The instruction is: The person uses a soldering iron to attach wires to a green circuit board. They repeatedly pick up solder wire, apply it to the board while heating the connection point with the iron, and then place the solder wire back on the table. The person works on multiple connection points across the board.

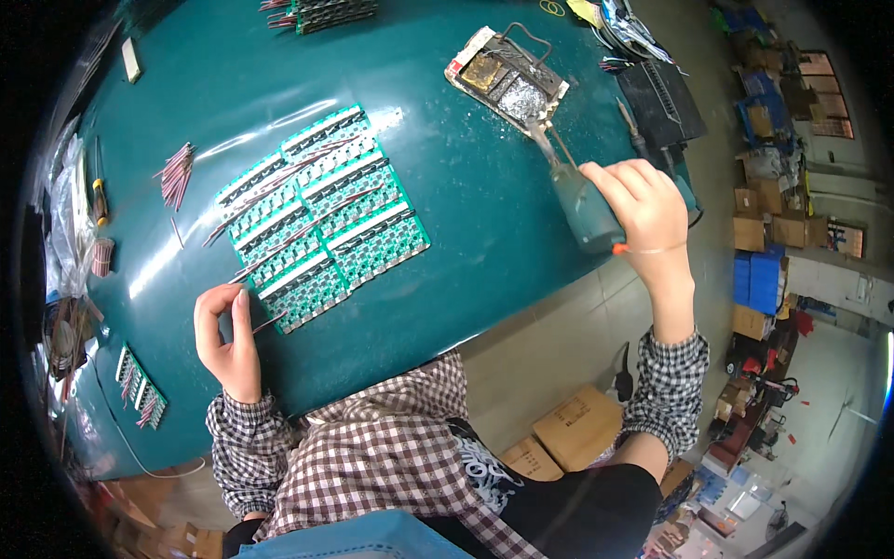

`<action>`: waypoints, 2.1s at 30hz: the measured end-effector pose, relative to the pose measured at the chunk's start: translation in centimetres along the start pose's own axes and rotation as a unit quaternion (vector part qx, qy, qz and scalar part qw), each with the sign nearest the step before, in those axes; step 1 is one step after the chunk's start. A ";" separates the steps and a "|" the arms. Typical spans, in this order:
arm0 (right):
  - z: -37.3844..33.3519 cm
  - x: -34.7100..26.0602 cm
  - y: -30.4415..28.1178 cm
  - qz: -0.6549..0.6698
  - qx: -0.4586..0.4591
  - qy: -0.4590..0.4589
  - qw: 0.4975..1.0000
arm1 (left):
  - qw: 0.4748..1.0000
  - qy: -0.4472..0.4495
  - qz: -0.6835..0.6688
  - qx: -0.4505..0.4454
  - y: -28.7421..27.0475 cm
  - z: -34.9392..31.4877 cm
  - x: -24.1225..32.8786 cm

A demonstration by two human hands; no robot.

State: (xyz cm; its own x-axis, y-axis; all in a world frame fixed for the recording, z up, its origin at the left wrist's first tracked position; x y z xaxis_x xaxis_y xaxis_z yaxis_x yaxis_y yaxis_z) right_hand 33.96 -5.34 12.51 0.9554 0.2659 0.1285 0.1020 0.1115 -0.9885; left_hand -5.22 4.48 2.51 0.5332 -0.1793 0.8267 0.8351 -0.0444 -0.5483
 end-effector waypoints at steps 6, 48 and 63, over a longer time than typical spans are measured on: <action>-4.5 4.3 1.6 0.331 0.175 0.280 0.884 | 0.999 -0.023 -0.033 -0.001 0.1 0.0 -1.0; -10.2 -2.8 5.9 0.710 0.344 0.418 0.451 | 0.992 -0.068 -0.103 -0.020 0.4 -0.5 -1.9; -7.2 2.2 7.3 0.556 0.351 0.460 0.597 | 0.999 -0.037 -0.033 -0.020 0.1 -0.8 -1.9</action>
State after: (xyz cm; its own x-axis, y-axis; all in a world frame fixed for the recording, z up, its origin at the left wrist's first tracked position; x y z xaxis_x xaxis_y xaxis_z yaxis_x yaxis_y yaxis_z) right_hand 38.77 -10.87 5.01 0.1057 -0.0528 -0.9930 -0.5685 0.8161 -0.1039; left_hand -6.19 4.06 0.81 0.4866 -0.1018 0.8677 0.8637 -0.0931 -0.4953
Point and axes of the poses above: each hand's wrist, its own z-axis towards the middle knuckle, its own y-axis out of the palm, x = y × z, the point moved 8 cm from there along z, towards the middle knuckle, and after that the axes turned 10 degrees about -y, right-handed, at the moved point
